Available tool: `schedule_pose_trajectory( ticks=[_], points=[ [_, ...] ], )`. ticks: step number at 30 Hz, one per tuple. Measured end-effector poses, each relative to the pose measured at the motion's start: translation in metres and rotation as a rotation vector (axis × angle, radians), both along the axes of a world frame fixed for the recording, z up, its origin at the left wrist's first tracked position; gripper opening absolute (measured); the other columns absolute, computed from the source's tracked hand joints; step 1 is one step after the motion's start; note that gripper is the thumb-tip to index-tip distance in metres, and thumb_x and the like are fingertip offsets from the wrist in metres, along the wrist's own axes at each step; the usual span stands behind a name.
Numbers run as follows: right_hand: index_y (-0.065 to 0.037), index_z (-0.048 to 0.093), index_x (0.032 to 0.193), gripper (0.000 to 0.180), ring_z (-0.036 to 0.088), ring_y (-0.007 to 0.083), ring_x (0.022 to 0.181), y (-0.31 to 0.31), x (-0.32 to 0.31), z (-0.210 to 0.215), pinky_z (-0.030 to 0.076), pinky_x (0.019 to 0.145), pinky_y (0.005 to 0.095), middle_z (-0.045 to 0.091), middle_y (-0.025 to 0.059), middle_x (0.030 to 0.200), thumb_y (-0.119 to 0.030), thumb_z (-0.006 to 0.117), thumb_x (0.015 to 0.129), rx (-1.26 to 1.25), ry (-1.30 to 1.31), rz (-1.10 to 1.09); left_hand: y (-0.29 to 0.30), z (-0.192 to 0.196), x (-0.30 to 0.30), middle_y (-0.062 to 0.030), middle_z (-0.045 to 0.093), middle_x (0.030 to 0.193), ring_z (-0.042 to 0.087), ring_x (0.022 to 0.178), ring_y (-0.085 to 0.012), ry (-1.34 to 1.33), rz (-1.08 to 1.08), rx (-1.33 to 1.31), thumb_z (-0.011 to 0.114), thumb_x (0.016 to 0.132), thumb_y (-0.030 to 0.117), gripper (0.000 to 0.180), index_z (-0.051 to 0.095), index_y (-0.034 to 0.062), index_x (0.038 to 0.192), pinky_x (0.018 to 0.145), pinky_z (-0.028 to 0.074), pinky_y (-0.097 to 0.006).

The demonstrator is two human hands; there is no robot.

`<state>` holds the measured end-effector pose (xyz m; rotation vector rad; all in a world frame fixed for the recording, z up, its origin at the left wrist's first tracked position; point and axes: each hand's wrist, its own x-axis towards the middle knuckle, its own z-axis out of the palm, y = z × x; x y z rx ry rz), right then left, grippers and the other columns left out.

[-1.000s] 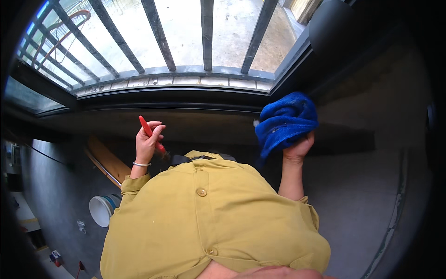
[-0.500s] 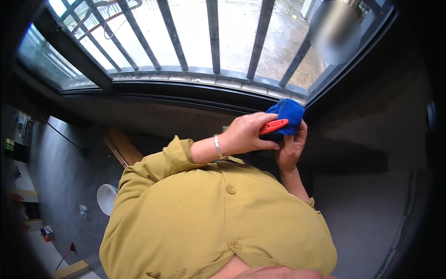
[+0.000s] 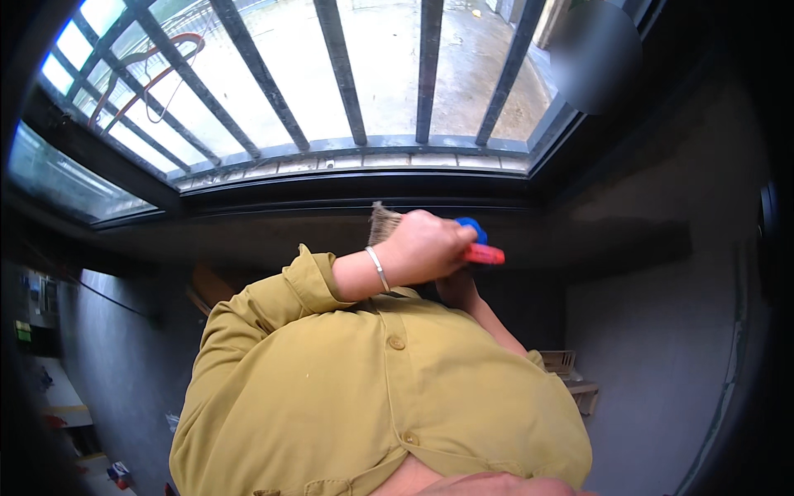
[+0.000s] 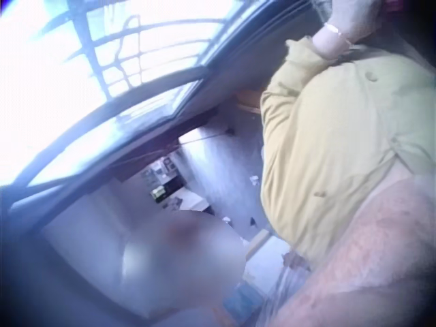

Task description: The person scrapes debris from a window frame using a red brush and a metal scraper, then wipes the frame with a blue cloth. The task is performed on a large window with metal bars in a room with a concrete floor.

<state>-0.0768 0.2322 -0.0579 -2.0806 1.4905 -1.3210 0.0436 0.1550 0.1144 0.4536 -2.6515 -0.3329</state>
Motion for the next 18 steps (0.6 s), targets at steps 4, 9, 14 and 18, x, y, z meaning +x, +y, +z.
schedule_pose_trajectory(
  ticks=[4, 9, 14, 18],
  points=[
    [-0.011, 0.049, 0.102, 0.027, 0.052, 0.0287, 0.086, -0.001, -0.014, -0.027, 0.041, 0.077, 0.0409, 0.052, 0.0134, 0.095, -0.021, 0.06, 0.079, 0.196, -0.596, -0.007, 0.009, 0.002, -0.002, 0.0004, 0.047, 0.057, 0.053, 0.048, -0.0172, 0.029, -0.189, -0.254, 0.064, 0.069, 0.022, 0.018, 0.054, 0.0114, 0.078, 0.046, 0.041, -0.029],
    [-0.015, 0.048, 0.106, 0.035, 0.051, 0.0264, 0.092, 0.005, -0.047, 0.053, 0.041, 0.081, 0.039, 0.05, 0.0108, 0.104, -0.031, 0.062, 0.078, 0.417, 0.053, -0.23, 0.001, -0.004, 0.004, 0.0007, 0.047, 0.059, 0.054, 0.049, -0.0152, 0.037, -0.18, -0.265, 0.063, 0.07, 0.022, 0.02, 0.057, 0.0124, 0.087, 0.046, 0.041, -0.028],
    [-0.016, 0.044, 0.12, 0.053, 0.051, 0.0265, 0.099, 0.015, -0.068, 0.061, 0.039, 0.091, 0.0367, 0.051, 0.0104, 0.111, -0.036, 0.064, 0.076, 0.114, 0.394, -0.584, -0.014, -0.011, 0.003, -0.0021, 0.054, 0.068, 0.055, 0.053, -0.0205, 0.027, -0.144, 0.018, 0.068, 0.068, 0.017, 0.035, 0.059, 0.0132, 0.101, 0.048, 0.044, -0.03],
    [-0.01, 0.046, 0.116, 0.045, 0.051, 0.03, 0.095, -0.02, -0.075, 0.097, 0.042, 0.083, 0.0386, 0.051, 0.0146, 0.107, -0.03, 0.058, 0.078, 0.033, 0.64, -0.777, -0.031, -0.028, 0.028, -0.006, 0.061, 0.078, 0.061, 0.064, -0.0241, 0.074, 0.049, 0.199, 0.069, 0.071, 0.018, 0.031, 0.061, 0.0113, 0.1, 0.054, 0.048, -0.031]
  ],
)
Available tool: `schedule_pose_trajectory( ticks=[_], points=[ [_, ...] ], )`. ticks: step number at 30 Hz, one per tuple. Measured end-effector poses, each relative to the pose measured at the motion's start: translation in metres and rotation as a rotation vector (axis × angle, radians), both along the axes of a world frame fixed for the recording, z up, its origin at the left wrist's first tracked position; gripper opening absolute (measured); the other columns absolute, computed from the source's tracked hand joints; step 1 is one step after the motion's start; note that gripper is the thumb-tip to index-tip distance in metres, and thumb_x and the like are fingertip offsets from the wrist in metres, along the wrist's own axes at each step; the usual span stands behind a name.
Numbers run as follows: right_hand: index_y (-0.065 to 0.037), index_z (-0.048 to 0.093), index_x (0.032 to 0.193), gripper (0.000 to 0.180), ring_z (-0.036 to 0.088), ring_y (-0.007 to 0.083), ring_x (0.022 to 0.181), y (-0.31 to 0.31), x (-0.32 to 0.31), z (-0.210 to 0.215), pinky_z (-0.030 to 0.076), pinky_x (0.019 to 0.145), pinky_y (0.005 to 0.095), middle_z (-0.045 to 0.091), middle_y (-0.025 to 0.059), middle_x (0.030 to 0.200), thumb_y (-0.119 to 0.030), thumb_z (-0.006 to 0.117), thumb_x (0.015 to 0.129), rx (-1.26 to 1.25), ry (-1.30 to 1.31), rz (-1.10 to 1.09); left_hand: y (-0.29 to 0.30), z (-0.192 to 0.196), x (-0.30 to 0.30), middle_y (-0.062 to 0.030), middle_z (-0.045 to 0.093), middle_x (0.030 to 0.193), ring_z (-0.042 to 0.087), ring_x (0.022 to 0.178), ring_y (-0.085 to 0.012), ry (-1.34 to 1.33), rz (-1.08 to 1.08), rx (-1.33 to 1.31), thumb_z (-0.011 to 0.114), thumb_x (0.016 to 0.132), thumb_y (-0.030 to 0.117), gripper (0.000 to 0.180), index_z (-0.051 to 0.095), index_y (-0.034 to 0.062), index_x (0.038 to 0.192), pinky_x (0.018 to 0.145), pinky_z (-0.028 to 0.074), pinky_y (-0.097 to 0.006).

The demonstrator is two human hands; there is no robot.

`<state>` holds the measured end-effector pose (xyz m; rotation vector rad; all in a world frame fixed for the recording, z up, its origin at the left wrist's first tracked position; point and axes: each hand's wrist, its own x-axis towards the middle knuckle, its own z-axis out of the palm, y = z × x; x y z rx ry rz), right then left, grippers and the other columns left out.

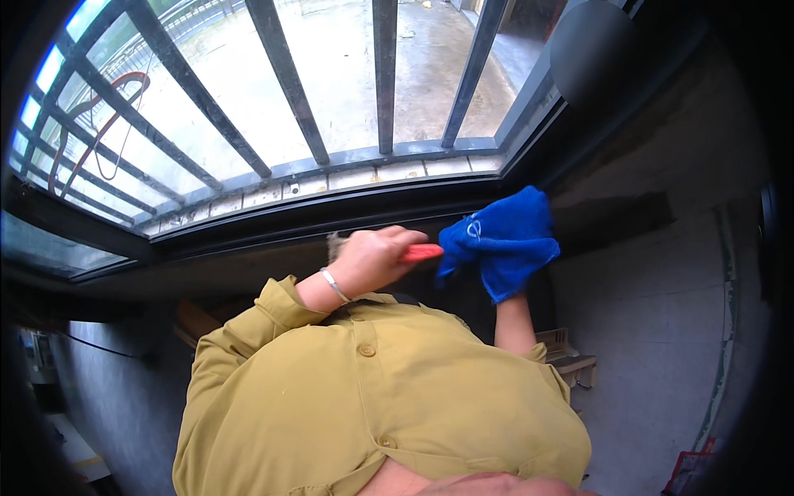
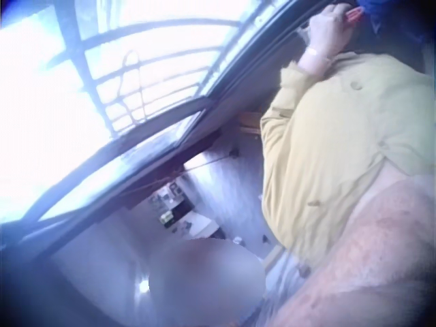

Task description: The person scrapes debris from a window frame using a red brush and a metal scraper, then wipes the frame with a blue cloth. The task is performed on a large window with metal bars in a room with a concrete floor.

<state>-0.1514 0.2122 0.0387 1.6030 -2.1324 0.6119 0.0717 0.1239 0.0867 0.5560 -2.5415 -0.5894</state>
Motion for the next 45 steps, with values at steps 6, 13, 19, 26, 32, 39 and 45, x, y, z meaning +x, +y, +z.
schedule_pose_trajectory(
  ticks=[6, 13, 19, 26, 32, 39, 45],
  points=[
    [0.0, 0.05, 0.109, 0.037, 0.051, 0.035, 0.088, -0.074, -0.01, 0.004, 0.043, 0.072, 0.0418, 0.052, 0.0211, 0.1, -0.021, 0.049, 0.079, -0.037, 0.535, -0.394, -0.031, -0.028, 0.05, -0.0151, 0.056, 0.067, 0.055, 0.059, -0.0321, 0.072, 0.39, 0.115, 0.065, 0.078, 0.02, 0.019, 0.059, 0.0038, 0.085, 0.051, 0.042, -0.034],
    [-0.005, 0.052, 0.103, 0.026, 0.05, 0.03, 0.096, -0.067, -0.022, -0.076, 0.039, 0.086, 0.0414, 0.053, 0.0148, 0.099, -0.024, 0.051, 0.084, -0.142, -0.183, 0.198, -0.058, -0.058, 0.083, -0.0044, 0.054, 0.056, 0.053, 0.049, -0.0117, 0.236, 0.563, 0.455, 0.061, 0.082, 0.016, 0.016, 0.058, 0.001, 0.079, 0.048, 0.041, -0.024],
    [-0.01, 0.058, 0.087, 0.016, 0.055, 0.0254, 0.088, -0.053, -0.019, -0.024, 0.044, 0.079, 0.0335, 0.057, 0.0112, 0.088, -0.024, 0.051, 0.083, -0.201, 0.074, 0.195, -0.064, -0.058, 0.088, -0.0014, 0.054, 0.057, 0.053, 0.051, -0.0068, 0.26, 0.549, 0.551, 0.061, 0.083, 0.014, 0.015, 0.059, 0.0001, 0.08, 0.048, 0.041, -0.021],
    [-0.009, 0.061, 0.073, 0.013, 0.058, 0.0272, 0.078, -0.063, -0.021, 0.015, 0.047, 0.071, 0.0353, 0.059, 0.0115, 0.077, -0.02, 0.055, 0.077, 0.12, 0.131, 0.041, -0.066, -0.058, 0.093, -0.0008, 0.055, 0.06, 0.053, 0.052, -0.0064, 0.26, 0.502, 0.631, 0.06, 0.082, 0.013, 0.014, 0.06, -0.0006, 0.086, 0.049, 0.042, -0.021],
    [-0.008, 0.056, 0.074, 0.008, 0.058, 0.0226, 0.073, -0.078, -0.026, -0.019, 0.047, 0.061, 0.0291, 0.057, 0.0098, 0.076, -0.015, 0.053, 0.078, 0.073, -0.055, 0.065, -0.069, -0.056, 0.095, 0.0009, 0.055, 0.058, 0.04, 0.041, -0.0026, 0.255, 0.483, 0.754, 0.06, 0.084, 0.019, 0.017, 0.061, 0.0036, 0.09, 0.037, 0.029, -0.018],
    [-0.01, 0.055, 0.074, 0.01, 0.056, 0.0248, 0.072, -0.086, 0.029, -0.024, 0.046, 0.066, 0.0331, 0.055, 0.0085, 0.074, -0.019, 0.056, 0.072, -0.279, 0.083, 0.384, -0.076, -0.055, 0.096, 0.0007, 0.057, 0.059, 0.038, 0.04, -0.002, 0.228, 0.476, 0.837, 0.061, 0.083, 0.02, 0.017, 0.062, 0.0045, 0.089, 0.037, 0.027, -0.017],
    [-0.008, 0.058, 0.071, 0.014, 0.056, 0.0283, 0.066, -0.06, -0.027, 0.001, 0.046, 0.06, 0.0358, 0.056, 0.0109, 0.07, -0.022, 0.058, 0.071, -0.084, -0.271, 0.104, -0.074, -0.057, 0.102, -0.0006, 0.058, 0.059, 0.039, 0.038, -0.0027, 0.244, 0.473, 0.873, 0.06, 0.084, 0.019, 0.016, 0.062, 0.0036, 0.09, 0.036, 0.028, -0.017]
  ],
)
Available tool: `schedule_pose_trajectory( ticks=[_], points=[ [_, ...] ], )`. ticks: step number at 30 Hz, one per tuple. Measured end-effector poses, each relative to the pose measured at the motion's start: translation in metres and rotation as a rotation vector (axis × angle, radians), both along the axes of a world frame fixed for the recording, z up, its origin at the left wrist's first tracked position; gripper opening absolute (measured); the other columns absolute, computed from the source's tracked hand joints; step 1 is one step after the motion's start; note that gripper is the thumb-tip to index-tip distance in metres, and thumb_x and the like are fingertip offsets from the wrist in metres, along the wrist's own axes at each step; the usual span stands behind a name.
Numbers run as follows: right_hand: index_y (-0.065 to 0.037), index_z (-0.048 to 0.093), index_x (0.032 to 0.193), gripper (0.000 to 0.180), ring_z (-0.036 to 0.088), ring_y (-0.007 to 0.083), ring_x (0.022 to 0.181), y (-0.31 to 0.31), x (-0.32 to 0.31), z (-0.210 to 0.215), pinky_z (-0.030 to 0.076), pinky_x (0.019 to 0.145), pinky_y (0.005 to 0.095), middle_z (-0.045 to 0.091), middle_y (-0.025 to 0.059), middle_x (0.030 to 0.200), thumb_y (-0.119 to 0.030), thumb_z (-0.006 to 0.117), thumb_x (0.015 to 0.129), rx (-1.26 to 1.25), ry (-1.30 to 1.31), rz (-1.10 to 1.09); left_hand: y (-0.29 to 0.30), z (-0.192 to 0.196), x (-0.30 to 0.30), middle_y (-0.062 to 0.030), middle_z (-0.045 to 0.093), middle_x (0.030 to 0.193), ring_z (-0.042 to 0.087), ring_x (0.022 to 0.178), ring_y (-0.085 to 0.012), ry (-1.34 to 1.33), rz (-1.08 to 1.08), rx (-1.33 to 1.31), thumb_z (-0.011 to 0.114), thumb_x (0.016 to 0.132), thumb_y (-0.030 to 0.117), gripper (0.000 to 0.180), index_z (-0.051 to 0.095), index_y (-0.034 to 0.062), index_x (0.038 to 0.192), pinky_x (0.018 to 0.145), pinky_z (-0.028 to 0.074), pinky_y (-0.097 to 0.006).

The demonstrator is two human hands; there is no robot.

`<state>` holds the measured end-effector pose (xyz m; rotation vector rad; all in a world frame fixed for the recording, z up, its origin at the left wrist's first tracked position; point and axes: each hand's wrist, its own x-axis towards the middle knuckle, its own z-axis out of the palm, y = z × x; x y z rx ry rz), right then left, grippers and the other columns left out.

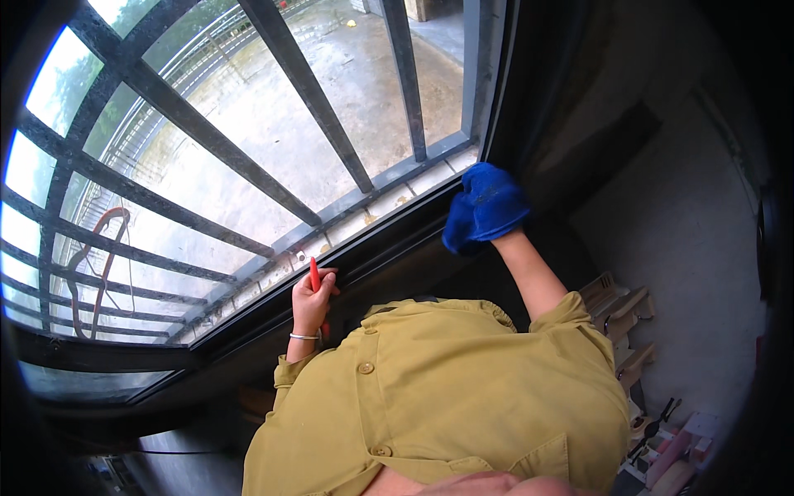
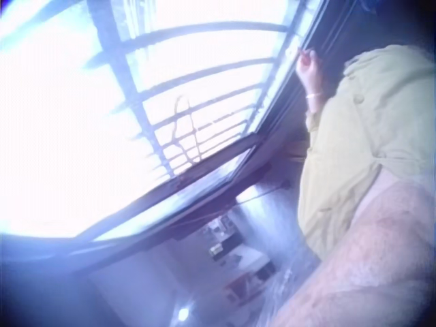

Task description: The person scrapes debris from a window frame using a red brush and a metal scraper, then wipes the frame with a blue cloth. The task is performed on a large window with metal bars in a room with a concrete floor.

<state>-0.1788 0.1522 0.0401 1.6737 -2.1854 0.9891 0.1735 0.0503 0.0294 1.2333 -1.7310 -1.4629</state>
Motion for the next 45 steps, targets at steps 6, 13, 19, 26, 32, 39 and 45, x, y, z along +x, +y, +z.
schedule_pose_trajectory(
  ticks=[6, 13, 19, 26, 32, 39, 45],
  points=[
    [-0.008, 0.058, 0.067, 0.011, 0.055, 0.0295, 0.063, -0.023, 0.031, -0.019, 0.045, 0.058, 0.0356, 0.054, 0.0137, 0.065, -0.019, 0.06, 0.067, 0.283, 0.164, -0.034, -0.003, 0.001, -0.006, -0.0006, 0.058, 0.059, 0.039, 0.038, -0.0026, 0.018, -0.016, 0.006, 0.06, 0.084, 0.018, 0.016, 0.062, 0.0037, 0.091, 0.036, 0.028, -0.017],
    [-0.005, 0.054, 0.066, 0.022, 0.056, 0.0313, 0.068, -0.007, 0.013, -0.004, 0.044, 0.056, 0.0398, 0.057, 0.0153, 0.07, -0.025, 0.064, 0.067, -0.094, -0.209, -0.011, -0.001, 0.001, -0.001, -0.0008, 0.058, 0.059, 0.039, 0.038, -0.0025, 0.005, -0.003, 0.008, 0.058, 0.085, 0.017, 0.015, 0.062, 0.0035, 0.091, 0.036, 0.028, -0.017],
    [-0.007, 0.057, 0.065, 0.021, 0.057, 0.0321, 0.065, -0.009, 0.016, 0.009, 0.046, 0.059, 0.0395, 0.056, 0.0153, 0.068, -0.026, 0.065, 0.065, 0.136, -0.182, -0.228, -0.001, 0.001, -0.005, -0.0008, 0.058, 0.059, 0.039, 0.038, -0.0022, 0.013, -0.01, 0.021, 0.059, 0.084, 0.018, 0.016, 0.062, 0.0034, 0.091, 0.036, 0.027, -0.017],
    [-0.009, 0.059, 0.069, 0.021, 0.057, 0.0292, 0.065, -0.011, 0.059, -0.002, 0.046, 0.06, 0.0359, 0.057, 0.0125, 0.068, -0.031, 0.061, 0.07, 0.209, 0.489, 0.174, -0.003, 0.004, -0.003, -0.0007, 0.058, 0.06, 0.039, 0.038, -0.0022, 0.028, -0.017, 0.038, 0.058, 0.084, 0.018, 0.017, 0.063, 0.0035, 0.091, 0.036, 0.028, -0.016],
    [-0.008, 0.05, 0.06, 0.024, 0.052, 0.0297, 0.06, -0.013, 0.022, 0.01, 0.041, 0.055, 0.0384, 0.049, 0.0141, 0.06, -0.026, 0.065, 0.063, 0.021, 0.085, 0.06, -0.006, 0.003, -0.001, 0.0001, 0.057, 0.059, 0.04, 0.04, -0.0026, -0.019, -0.033, 0.023, 0.059, 0.084, 0.02, 0.019, 0.063, 0.0037, 0.093, 0.037, 0.029, -0.017],
    [-0.008, 0.053, 0.069, 0.017, 0.053, 0.0293, 0.07, -0.038, 0.096, -0.007, 0.042, 0.067, 0.0371, 0.051, 0.0134, 0.069, -0.025, 0.056, 0.067, 0.25, 0.413, 0.244, 0.0, 0.011, 0.008, -0.0003, 0.058, 0.062, 0.051, 0.054, -0.0048, -0.056, -0.008, 0.081, 0.061, 0.083, 0.018, 0.018, 0.065, 0.0022, 0.09, 0.048, 0.039, -0.019],
    [-0.008, 0.049, 0.065, 0.017, 0.05, 0.0322, 0.063, -0.071, 0.174, 0.01, 0.041, 0.059, 0.0394, 0.048, 0.014, 0.063, -0.022, 0.057, 0.065, 0.101, 0.251, 0.622, -0.019, -0.016, 0.005, -0.0015, 0.06, 0.068, 0.054, 0.058, -0.0067, 0.184, -0.088, -0.045, 0.061, 0.083, 0.019, 0.019, 0.063, 0.0011, 0.089, 0.053, 0.043, -0.021]
  ],
)
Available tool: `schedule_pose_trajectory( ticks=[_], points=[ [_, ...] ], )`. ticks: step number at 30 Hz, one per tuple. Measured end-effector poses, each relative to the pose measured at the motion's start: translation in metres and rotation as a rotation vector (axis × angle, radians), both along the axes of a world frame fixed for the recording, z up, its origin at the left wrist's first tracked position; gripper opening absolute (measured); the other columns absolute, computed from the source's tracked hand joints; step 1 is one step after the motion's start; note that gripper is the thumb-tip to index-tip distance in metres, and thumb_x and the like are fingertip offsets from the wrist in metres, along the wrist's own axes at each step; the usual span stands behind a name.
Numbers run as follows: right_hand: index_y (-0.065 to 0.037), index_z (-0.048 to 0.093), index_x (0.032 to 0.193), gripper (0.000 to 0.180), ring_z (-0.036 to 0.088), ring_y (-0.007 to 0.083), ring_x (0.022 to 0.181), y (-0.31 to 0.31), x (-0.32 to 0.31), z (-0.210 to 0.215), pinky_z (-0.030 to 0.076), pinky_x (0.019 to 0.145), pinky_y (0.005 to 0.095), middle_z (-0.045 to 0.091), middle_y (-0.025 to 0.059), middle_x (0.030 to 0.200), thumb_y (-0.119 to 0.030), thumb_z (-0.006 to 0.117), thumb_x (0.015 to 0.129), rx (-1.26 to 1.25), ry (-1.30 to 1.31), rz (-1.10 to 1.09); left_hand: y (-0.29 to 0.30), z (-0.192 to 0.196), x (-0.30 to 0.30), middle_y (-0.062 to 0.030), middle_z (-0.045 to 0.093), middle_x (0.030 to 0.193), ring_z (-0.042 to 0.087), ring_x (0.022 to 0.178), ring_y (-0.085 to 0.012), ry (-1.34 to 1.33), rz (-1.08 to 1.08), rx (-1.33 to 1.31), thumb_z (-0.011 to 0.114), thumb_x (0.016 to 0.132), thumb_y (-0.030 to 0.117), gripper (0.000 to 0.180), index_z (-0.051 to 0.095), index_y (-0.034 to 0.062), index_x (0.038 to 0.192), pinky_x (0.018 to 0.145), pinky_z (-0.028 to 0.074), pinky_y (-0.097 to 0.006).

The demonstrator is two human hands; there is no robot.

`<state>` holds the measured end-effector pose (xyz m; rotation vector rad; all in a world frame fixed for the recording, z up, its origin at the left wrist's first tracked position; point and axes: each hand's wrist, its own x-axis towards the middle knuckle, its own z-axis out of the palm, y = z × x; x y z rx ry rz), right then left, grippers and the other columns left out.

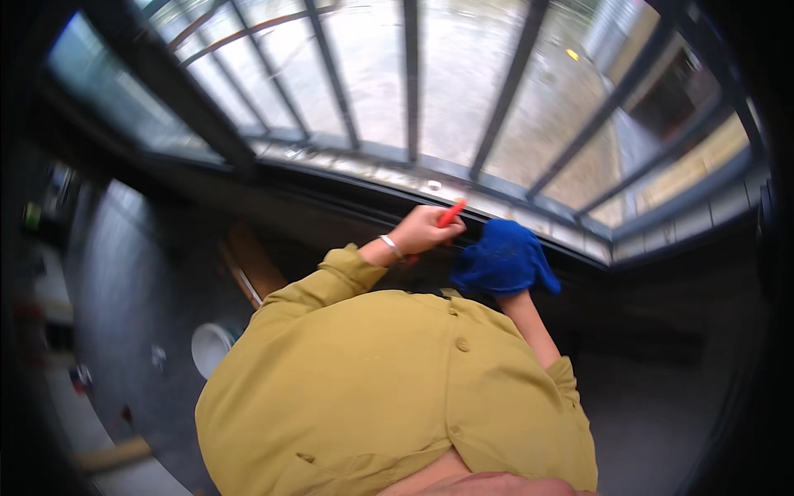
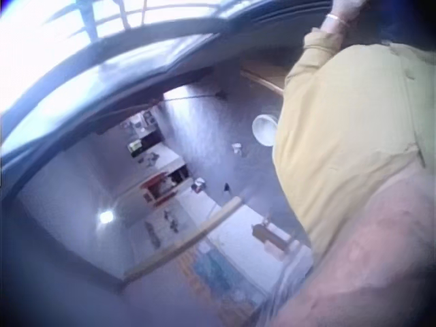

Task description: The person scrapes debris from a window frame using a red brush and a metal scraper, then wipes the frame with a blue cloth. The task is performed on a large window with metal bars in a room with a concrete floor.

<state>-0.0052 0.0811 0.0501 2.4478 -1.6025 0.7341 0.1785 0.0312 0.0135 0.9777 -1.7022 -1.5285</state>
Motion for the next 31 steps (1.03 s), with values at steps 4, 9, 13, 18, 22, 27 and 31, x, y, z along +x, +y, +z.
schedule_pose_trajectory(
  ticks=[4, 9, 13, 18, 22, 27, 31],
  points=[
    [-0.008, 0.049, 0.063, 0.019, 0.052, 0.0318, 0.063, 0.008, 0.019, 0.016, 0.041, 0.058, 0.0403, 0.05, 0.0133, 0.063, -0.024, 0.059, 0.064, 0.087, 0.111, 0.051, 0.045, 0.016, 0.029, -0.0012, 0.058, 0.066, 0.055, 0.059, -0.0062, 0.148, 0.224, 0.028, 0.058, 0.085, 0.017, 0.017, 0.061, 0.0011, 0.089, 0.055, 0.043, -0.021],
    [-0.009, 0.051, 0.064, 0.017, 0.053, 0.033, 0.065, -0.02, 0.064, -0.004, 0.041, 0.059, 0.0405, 0.052, 0.0149, 0.065, -0.025, 0.056, 0.066, 0.017, 0.113, 0.196, 0.096, -0.004, 0.107, -0.0009, 0.058, 0.064, 0.053, 0.054, -0.0057, 0.106, 0.494, 0.036, 0.057, 0.085, 0.02, 0.018, 0.06, 0.0029, 0.088, 0.048, 0.04, -0.019],
    [-0.009, 0.053, 0.064, 0.017, 0.054, 0.0344, 0.067, -0.043, 0.125, -0.001, 0.042, 0.059, 0.0416, 0.054, 0.016, 0.066, -0.025, 0.055, 0.068, 0.049, 0.129, 0.3, 0.145, -0.027, 0.16, -0.0006, 0.056, 0.059, 0.041, 0.04, -0.0041, 0.131, 0.831, 0.272, 0.056, 0.085, 0.02, 0.016, 0.059, 0.004, 0.087, 0.037, 0.032, -0.018],
    [-0.008, 0.056, 0.061, 0.017, 0.057, 0.0335, 0.066, -0.066, 0.216, 0.013, 0.045, 0.059, 0.0412, 0.057, 0.0165, 0.065, -0.024, 0.056, 0.067, 0.058, 0.246, 0.406, 0.183, -0.043, 0.181, -0.0011, 0.056, 0.059, 0.04, 0.038, -0.0044, 0.167, 1.039, 0.298, 0.056, 0.085, 0.018, 0.015, 0.058, 0.0034, 0.087, 0.036, 0.032, -0.019],
    [-0.009, 0.059, 0.066, 0.014, 0.059, 0.0325, 0.07, -0.081, 0.292, 0.023, 0.047, 0.06, 0.0408, 0.059, 0.0163, 0.069, -0.021, 0.054, 0.07, 0.055, 0.32, 0.449, 0.205, -0.05, 0.19, -0.0012, 0.056, 0.059, 0.04, 0.038, -0.0045, 0.181, 1.14, 0.324, 0.055, 0.085, 0.017, 0.014, 0.058, 0.0038, 0.087, 0.036, 0.031, -0.018],
    [-0.007, 0.059, 0.065, 0.014, 0.06, 0.0325, 0.069, -0.112, 0.377, 0.005, 0.047, 0.06, 0.0413, 0.058, 0.0155, 0.068, -0.018, 0.053, 0.071, -0.151, 0.3, 0.58, 0.228, -0.057, 0.21, -0.0018, 0.056, 0.059, 0.039, 0.037, -0.0046, 0.207, 1.258, 0.332, 0.056, 0.084, 0.016, 0.013, 0.058, 0.0041, 0.087, 0.035, 0.031, -0.019],
    [-0.007, 0.061, 0.074, 0.018, 0.06, 0.0344, 0.077, -0.107, 0.405, 0.019, 0.048, 0.069, 0.0418, 0.06, 0.0179, 0.076, -0.023, 0.055, 0.07, -0.052, 0.223, 0.652, 0.248, -0.066, 0.223, -0.0026, 0.056, 0.059, 0.04, 0.037, -0.0052, 0.189, 1.366, 0.356, 0.056, 0.084, 0.016, 0.013, 0.058, 0.0038, 0.088, 0.035, 0.032, -0.019]
  ],
)
